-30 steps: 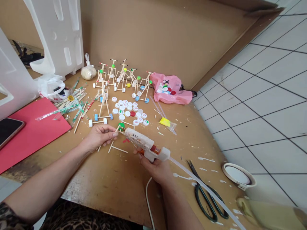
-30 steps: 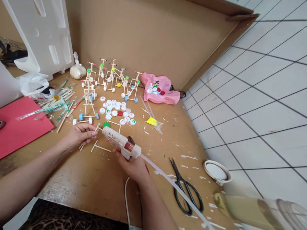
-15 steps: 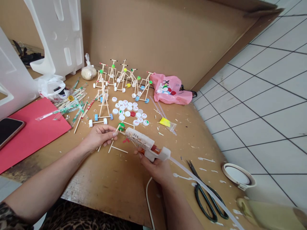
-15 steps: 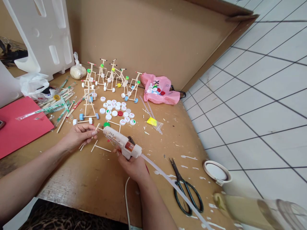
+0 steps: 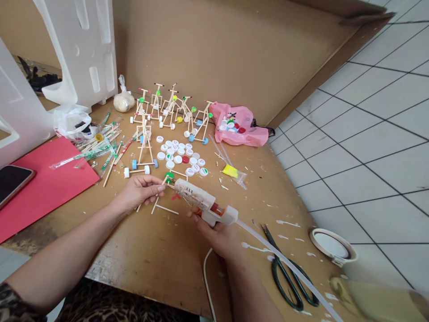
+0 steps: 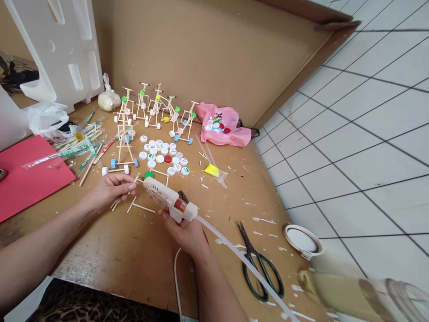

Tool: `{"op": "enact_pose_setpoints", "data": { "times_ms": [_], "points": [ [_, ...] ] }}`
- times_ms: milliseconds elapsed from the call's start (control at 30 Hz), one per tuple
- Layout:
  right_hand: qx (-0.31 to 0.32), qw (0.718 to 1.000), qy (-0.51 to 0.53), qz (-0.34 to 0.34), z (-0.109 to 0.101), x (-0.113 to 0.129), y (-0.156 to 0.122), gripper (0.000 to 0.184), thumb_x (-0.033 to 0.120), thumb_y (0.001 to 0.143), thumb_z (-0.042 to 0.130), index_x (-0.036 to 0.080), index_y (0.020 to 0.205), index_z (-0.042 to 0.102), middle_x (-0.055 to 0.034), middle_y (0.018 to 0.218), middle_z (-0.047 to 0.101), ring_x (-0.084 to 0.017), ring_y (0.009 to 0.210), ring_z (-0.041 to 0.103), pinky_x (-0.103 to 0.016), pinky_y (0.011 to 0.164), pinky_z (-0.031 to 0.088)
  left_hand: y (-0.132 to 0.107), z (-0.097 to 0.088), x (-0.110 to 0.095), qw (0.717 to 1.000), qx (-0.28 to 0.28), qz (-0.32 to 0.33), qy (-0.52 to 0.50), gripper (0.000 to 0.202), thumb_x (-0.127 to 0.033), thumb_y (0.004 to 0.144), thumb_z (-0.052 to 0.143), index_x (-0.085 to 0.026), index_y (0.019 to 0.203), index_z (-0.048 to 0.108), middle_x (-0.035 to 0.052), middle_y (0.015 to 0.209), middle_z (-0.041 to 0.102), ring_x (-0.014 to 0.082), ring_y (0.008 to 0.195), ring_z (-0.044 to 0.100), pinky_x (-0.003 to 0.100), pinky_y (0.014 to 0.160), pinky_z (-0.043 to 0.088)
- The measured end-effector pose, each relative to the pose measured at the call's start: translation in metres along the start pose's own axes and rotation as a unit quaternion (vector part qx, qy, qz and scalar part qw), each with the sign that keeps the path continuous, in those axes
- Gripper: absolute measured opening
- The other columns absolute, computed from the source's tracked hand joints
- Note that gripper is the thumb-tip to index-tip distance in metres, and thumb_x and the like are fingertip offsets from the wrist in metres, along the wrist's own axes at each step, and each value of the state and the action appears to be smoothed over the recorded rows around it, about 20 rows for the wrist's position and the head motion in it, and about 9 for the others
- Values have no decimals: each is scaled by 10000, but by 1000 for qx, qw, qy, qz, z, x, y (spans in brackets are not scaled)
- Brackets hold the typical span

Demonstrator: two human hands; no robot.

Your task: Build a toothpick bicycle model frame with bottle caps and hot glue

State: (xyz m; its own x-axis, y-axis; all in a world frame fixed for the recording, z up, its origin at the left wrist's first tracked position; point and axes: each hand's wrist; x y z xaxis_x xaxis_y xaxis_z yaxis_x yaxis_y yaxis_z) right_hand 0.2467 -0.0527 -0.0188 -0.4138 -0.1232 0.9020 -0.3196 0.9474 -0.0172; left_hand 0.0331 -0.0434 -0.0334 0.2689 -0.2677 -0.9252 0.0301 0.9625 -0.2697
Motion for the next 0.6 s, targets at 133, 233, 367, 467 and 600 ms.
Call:
{"op": "enact_pose_setpoints", "data": {
  "times_ms": [133,233,367,467,600],
  "points": [
    [0,1000,-5,5,-1,3,-1,153,376,737,573,228,774,566,-46,793,693,-190,731,645,-288,603,523,1,-1,1,1000,-2,3,4,311,-389,508,816,-166,660,662,-23,519,640,39,373,426,156,348,271],
    [3,1000,-9,9,-1,6,0,156,384,734,572,231,764,558,-44,785,690,-187,720,643,-284,599,521,2,-1,3,1000,-6,8,7,326,-397,496,823,-168,666,665,-20,521,641,41,373,427,158,350,281],
    [2,1000,-9,13,-2,5,0,160,382,738,568,226,774,565,-47,777,691,-183,697,636,-280,571,513,3,-2,4,1000,-5,20,22,349,-422,501,814,-163,675,659,-21,522,631,42,376,423,158,346,264],
    [2,1000,-8,11,-1,4,-1,160,381,735,571,227,777,565,-46,779,691,-181,688,633,-277,560,511,3,-2,3,999,-5,26,24,356,-426,490,815,-160,662,652,-27,508,617,41,370,416,160,343,258],
    [-7,1000,-10,7,-1,3,-1,160,384,732,573,228,770,566,-48,789,692,-187,711,641,-288,593,525,2,-1,1,1000,-10,25,16,354,-420,476,819,-161,642,642,-30,499,607,41,372,412,160,346,265]
  ]
}}
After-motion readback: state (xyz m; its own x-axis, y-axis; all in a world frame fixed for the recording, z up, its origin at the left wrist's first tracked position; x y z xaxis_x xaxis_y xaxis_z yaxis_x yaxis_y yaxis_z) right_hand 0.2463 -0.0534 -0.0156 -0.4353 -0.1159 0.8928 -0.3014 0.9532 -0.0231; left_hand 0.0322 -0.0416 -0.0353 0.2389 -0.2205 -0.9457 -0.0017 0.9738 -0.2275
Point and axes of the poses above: each hand's wrist, its own y-axis towards the middle knuckle, its own z-axis out of the palm, x = y × z
